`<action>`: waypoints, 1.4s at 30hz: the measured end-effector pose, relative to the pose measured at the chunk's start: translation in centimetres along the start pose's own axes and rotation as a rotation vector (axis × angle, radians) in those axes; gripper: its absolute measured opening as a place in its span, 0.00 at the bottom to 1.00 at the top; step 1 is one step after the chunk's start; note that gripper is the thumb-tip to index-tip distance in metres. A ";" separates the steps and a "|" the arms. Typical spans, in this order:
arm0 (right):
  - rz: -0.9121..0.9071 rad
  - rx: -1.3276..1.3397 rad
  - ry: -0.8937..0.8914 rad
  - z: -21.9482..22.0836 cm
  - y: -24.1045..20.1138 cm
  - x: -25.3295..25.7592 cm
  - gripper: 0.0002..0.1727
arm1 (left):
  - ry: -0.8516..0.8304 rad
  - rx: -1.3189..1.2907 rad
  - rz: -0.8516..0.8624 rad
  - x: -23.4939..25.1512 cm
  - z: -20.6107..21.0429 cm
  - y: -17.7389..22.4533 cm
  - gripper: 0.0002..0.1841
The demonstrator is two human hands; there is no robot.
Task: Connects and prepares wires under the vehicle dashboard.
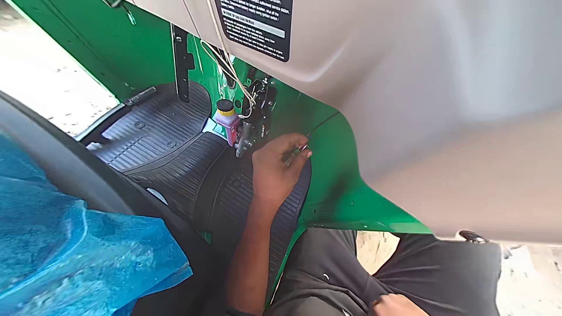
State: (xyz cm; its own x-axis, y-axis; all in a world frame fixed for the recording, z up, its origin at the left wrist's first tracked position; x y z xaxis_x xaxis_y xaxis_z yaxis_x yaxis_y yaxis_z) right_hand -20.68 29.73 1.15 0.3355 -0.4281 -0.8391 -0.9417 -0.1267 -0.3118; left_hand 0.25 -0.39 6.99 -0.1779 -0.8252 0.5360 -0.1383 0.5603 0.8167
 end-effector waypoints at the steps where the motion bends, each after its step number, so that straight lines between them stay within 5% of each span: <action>1: -0.012 -0.008 -0.004 -0.1 0.0 0.4 0.06 | 0.000 0.078 0.003 0.0 -0.1 0.2 0.11; 5: -0.046 -0.015 0.085 -1.9 -0.2 1.2 0.08 | 0.004 0.032 -0.015 -0.2 -0.5 0.2 0.10; 8: -0.196 0.064 0.501 -7.0 -2.8 1.4 0.07 | -0.003 -0.201 -0.090 0.1 -0.2 -0.8 0.11; 12: -0.600 0.491 1.101 -13.5 -8.8 3.8 0.11 | 0.048 -0.155 -0.094 0.0 -0.2 -1.1 0.10; 18: -0.663 1.032 1.718 -21.0 -9.7 6.8 0.09 | 0.132 0.050 -0.047 0.1 -0.5 -0.2 0.08; 23: -0.571 1.466 1.624 -24.0 -8.8 9.4 0.15 | 0.141 0.031 -0.090 -0.3 0.0 0.0 0.06; 28: -0.730 1.825 1.454 -25.5 -8.2 11.0 0.15 | 0.131 -0.119 -0.135 -0.1 0.2 -0.6 0.06; 42: -0.849 1.733 1.450 -26.9 -7.8 10.9 0.11 | 0.011 -0.187 -0.039 0.0 -1.1 -1.1 0.23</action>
State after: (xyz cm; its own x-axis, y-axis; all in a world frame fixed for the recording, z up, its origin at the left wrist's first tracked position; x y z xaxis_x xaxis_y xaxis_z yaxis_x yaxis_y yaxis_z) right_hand -10.38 1.98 6.46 -0.4600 -0.8840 0.0835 0.4440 -0.3105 -0.8405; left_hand 1.45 -1.08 6.28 -0.1651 -0.8472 0.5050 0.0383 0.5061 0.8616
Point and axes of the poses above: each hand's wrist, its own x-axis towards the middle knuckle, its own z-axis out of the palm, y = z × x, the point moved 4 cm from there along x, towards the middle knuckle
